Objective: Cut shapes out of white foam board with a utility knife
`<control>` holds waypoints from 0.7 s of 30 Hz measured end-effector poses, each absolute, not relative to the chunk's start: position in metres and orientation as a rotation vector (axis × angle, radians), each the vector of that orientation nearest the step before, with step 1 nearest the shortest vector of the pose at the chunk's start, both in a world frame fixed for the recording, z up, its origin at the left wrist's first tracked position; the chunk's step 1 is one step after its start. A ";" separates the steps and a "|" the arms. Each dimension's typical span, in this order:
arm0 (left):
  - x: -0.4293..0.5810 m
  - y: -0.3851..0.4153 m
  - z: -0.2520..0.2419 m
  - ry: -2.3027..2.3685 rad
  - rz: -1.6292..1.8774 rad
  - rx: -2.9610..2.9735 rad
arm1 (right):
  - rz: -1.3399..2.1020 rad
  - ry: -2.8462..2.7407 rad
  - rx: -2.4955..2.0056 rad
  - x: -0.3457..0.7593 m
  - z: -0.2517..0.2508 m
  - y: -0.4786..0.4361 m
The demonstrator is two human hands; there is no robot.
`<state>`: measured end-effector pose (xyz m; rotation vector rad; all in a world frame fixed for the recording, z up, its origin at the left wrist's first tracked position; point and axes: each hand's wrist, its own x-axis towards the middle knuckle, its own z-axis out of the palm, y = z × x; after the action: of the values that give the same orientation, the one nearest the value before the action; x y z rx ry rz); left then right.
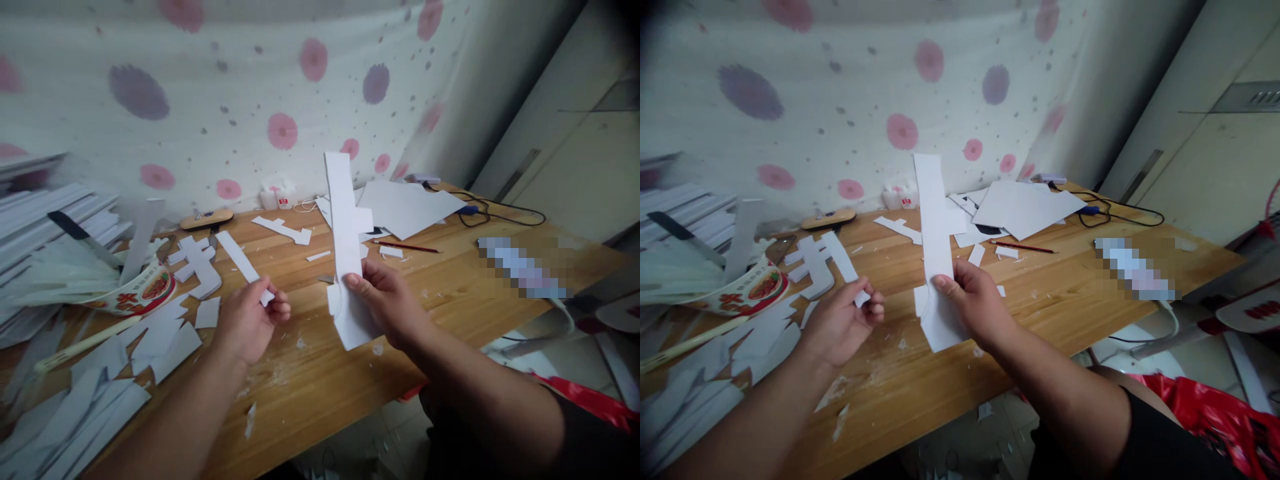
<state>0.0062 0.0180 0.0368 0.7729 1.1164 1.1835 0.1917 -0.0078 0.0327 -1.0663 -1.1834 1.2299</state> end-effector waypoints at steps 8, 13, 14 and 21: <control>-0.022 0.048 0.028 1.343 1.077 1.167 | 1.314 -1.158 -1.064 0.203 0.046 -0.006; -0.012 0.030 0.040 1.240 1.073 1.395 | 1.381 -1.209 -1.011 0.196 0.039 -0.008; -0.007 0.023 0.040 1.168 1.004 1.438 | 1.364 -1.246 -1.021 0.193 0.038 -0.009; 0.005 0.007 0.022 0.890 0.782 1.404 | 1.423 -1.367 -1.030 0.187 0.034 -0.009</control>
<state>0.0053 0.0071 0.0221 1.4041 0.8904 0.7820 0.1867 -0.0092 0.0339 -1.0300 -1.3666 1.4235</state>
